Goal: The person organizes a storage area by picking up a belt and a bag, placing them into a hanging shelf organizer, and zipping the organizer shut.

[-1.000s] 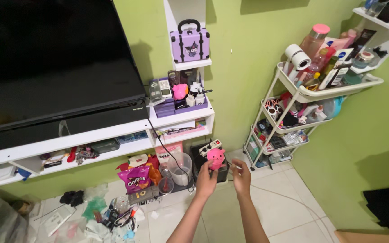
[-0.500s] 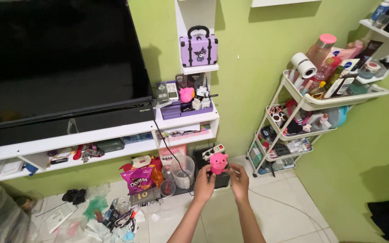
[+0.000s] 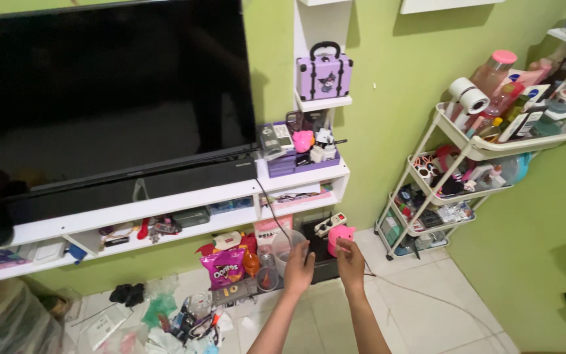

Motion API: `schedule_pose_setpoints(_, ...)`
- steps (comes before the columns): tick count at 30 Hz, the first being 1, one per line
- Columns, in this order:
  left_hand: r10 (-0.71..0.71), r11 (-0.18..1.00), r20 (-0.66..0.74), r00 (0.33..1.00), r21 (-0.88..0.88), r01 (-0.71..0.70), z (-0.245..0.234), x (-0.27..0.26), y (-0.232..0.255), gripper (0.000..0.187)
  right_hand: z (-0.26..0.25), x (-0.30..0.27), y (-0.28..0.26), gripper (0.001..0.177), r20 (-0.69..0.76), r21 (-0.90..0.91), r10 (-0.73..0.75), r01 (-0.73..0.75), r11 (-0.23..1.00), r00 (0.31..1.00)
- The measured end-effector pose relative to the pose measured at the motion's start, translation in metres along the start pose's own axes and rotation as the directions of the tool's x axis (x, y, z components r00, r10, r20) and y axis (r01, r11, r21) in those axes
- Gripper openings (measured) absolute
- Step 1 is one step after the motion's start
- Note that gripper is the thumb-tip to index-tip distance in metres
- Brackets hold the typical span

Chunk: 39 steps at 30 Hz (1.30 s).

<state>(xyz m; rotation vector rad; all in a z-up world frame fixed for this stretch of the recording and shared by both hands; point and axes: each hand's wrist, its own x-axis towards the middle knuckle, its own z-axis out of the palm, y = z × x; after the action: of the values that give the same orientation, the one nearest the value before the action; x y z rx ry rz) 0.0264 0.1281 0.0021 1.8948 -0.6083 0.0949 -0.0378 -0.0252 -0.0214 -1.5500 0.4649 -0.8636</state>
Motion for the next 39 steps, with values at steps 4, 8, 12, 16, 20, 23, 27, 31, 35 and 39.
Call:
schedule_pose_setpoints(4, -0.104, 0.993, 0.043, 0.994, -0.054, 0.106, -0.029, 0.001, -0.013, 0.043, 0.028, -0.016, -0.003, 0.025, -0.017, -0.048, 0.055, -0.056, 0.997, 0.998)
schedule_pose_setpoints(8, 0.096, 0.995, -0.038, 0.995, 0.009, -0.096, -0.066, -0.014, -0.030, 0.040, 0.054, -0.047, -0.003, 0.025, -0.040, -0.016, 0.025, -0.025, 1.000, 0.999)
schedule_pose_setpoints(12, 0.061, 0.998, 0.001, 0.998, 0.005, -0.061, -0.098, -0.025, -0.047, 0.046, 0.082, -0.077, -0.006, 0.025, -0.050, -0.001, 0.050, -0.050, 0.999, 0.998)
schedule_pose_setpoints(16, -0.059, 0.992, 0.023, 0.998, -0.109, 0.061, -0.126, -0.040, -0.053, 0.039, 0.104, -0.104, -0.007, 0.025, -0.063, -0.036, 0.089, -0.091, 0.995, 0.994)
schedule_pose_setpoints(20, -0.017, 0.999, -0.022, 1.000, -0.048, 0.016, -0.147, -0.046, -0.053, 0.039, 0.120, -0.116, -0.007, 0.024, -0.066, -0.098, 0.078, -0.085, 0.992, 0.995)
schedule_pose_setpoints(23, -0.121, 0.987, 0.013, 0.993, -0.108, 0.122, -0.159, -0.043, -0.048, 0.036, 0.129, -0.113, -0.008, 0.024, -0.015, 0.008, 0.051, -0.051, 0.999, 0.999)
schedule_pose_setpoints(27, 0.022, 0.997, -0.083, 0.996, -0.072, -0.028, -0.177, -0.037, -0.033, 0.033, 0.139, -0.107, -0.014, 0.024, 0.064, 0.004, 0.086, -0.087, 0.996, 0.994)
schedule_pose_setpoints(31, -0.053, 0.998, -0.055, 0.997, 0.022, 0.054, -0.197, -0.025, -0.021, 0.033, 0.160, -0.092, -0.026, 0.026, 0.108, -0.038, 0.063, -0.059, 0.998, 0.992)
schedule_pose_setpoints(35, -0.019, 0.996, -0.132, 0.991, 0.088, 0.031, -0.210, -0.010, -0.025, 0.035, 0.184, -0.082, -0.037, 0.023, 0.148, -0.044, 0.059, -0.053, 0.998, 0.987)
schedule_pose_setpoints(39, -0.041, 0.994, -0.160, 0.986, 0.098, 0.057, -0.221, -0.005, -0.030, 0.035, 0.201, -0.078, -0.045, 0.025, 0.225, 0.021, 0.017, -0.023, 1.000, 0.974)
